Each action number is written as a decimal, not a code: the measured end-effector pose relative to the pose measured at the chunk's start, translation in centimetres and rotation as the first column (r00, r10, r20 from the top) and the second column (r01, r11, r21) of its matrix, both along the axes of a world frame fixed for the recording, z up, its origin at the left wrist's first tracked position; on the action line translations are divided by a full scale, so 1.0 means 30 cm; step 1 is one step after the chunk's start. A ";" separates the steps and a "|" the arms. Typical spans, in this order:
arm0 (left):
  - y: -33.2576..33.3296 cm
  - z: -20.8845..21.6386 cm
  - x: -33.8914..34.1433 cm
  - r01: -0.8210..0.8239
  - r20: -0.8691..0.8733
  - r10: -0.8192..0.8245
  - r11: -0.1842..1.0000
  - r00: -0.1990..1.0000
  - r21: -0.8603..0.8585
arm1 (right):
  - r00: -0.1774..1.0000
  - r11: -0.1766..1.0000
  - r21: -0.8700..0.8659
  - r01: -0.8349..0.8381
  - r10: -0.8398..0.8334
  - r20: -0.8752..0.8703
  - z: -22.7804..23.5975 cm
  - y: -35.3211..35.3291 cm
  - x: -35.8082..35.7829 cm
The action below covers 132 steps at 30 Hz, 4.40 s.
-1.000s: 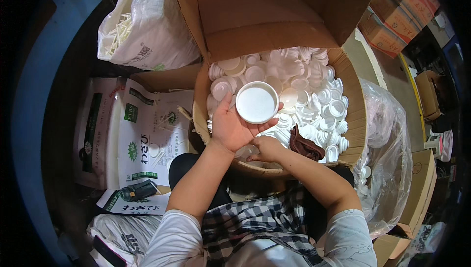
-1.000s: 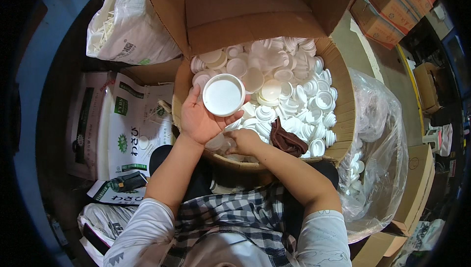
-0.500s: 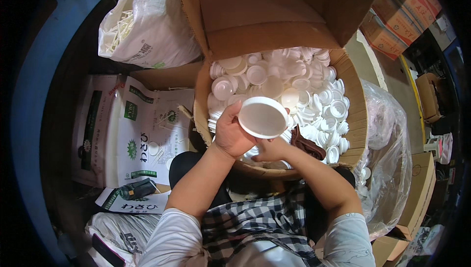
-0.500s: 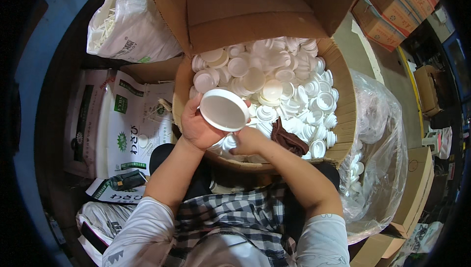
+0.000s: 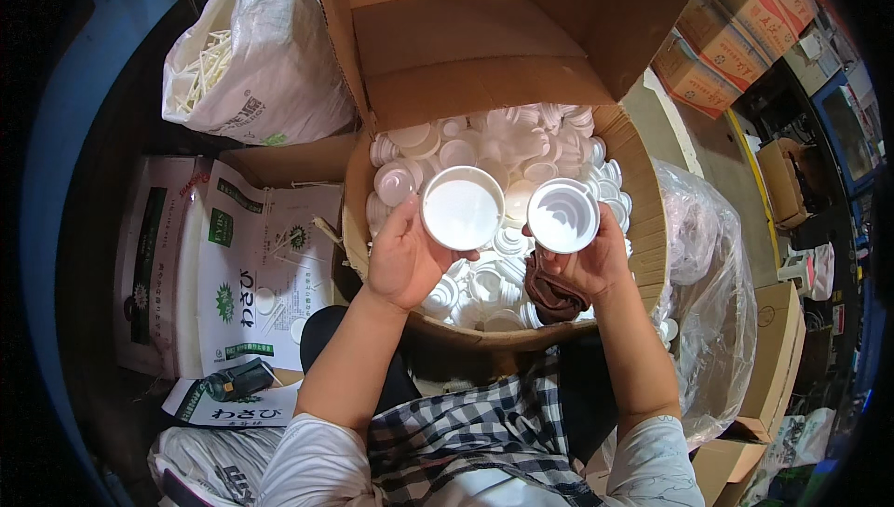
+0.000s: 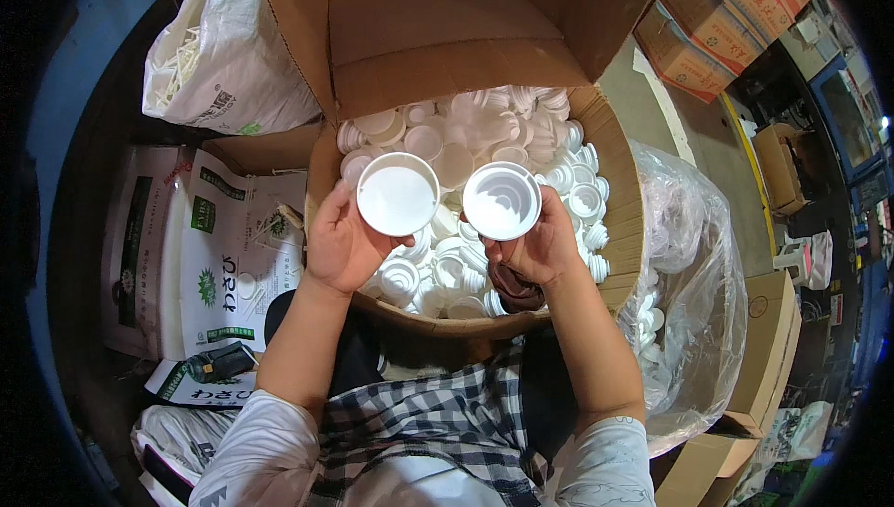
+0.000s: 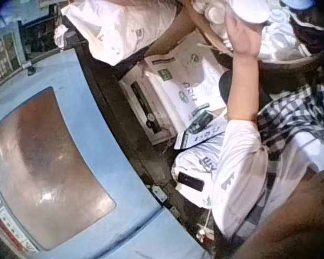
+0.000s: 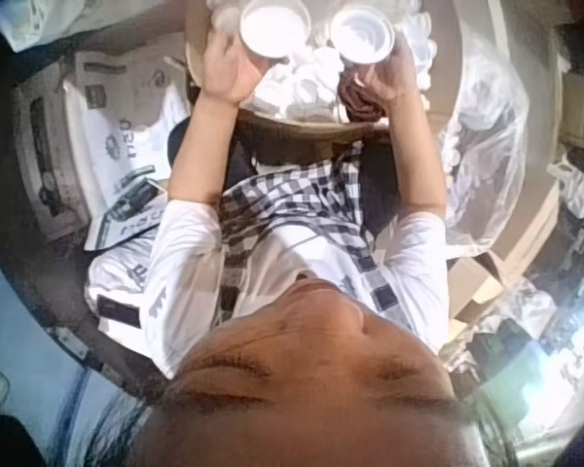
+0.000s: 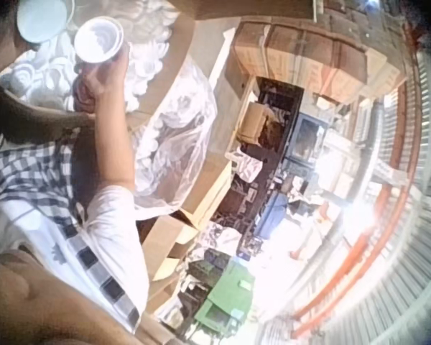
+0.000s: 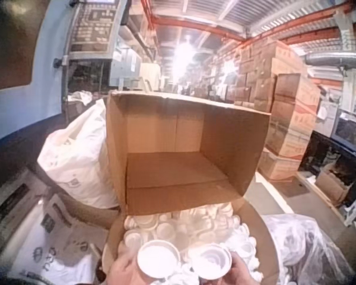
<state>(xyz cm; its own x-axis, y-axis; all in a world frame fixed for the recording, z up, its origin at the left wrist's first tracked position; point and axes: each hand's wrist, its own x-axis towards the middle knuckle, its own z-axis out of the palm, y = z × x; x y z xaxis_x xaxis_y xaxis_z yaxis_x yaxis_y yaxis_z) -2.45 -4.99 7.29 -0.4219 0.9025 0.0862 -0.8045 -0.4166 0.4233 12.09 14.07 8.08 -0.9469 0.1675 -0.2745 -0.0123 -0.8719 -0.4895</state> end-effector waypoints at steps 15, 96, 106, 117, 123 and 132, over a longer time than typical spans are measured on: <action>0.003 0.007 0.042 0.046 0.120 -0.049 0.998 0.992 0.032 | 0.996 0.979 0.202 0.029 -0.045 0.075 -0.030 -0.049 0.034; 0.122 -0.187 0.275 -0.385 -0.667 0.170 0.903 0.725 -0.189 | 0.803 0.646 0.684 0.339 -0.578 0.148 -0.127 -0.146 -0.046; 0.085 -0.173 0.267 -0.547 -0.942 0.049 0.824 0.332 -0.150 | 0.823 0.672 0.697 0.251 -0.527 0.211 -0.190 -0.133 -0.049; 0.106 -0.176 0.157 -0.019 0.052 0.037 0.948 0.998 -0.316 | 0.970 0.961 0.273 -0.041 -0.027 0.241 -0.096 -0.018 -0.010; 0.106 -0.197 0.075 0.015 0.009 -0.012 0.913 1.000 -0.408 | 0.956 0.887 0.457 0.071 -0.191 0.223 -0.123 0.031 0.020; 0.041 -0.126 -0.119 -0.429 -0.462 0.199 0.771 0.864 -0.471 | 0.914 0.733 0.674 0.092 -0.331 0.234 -0.230 0.186 -0.010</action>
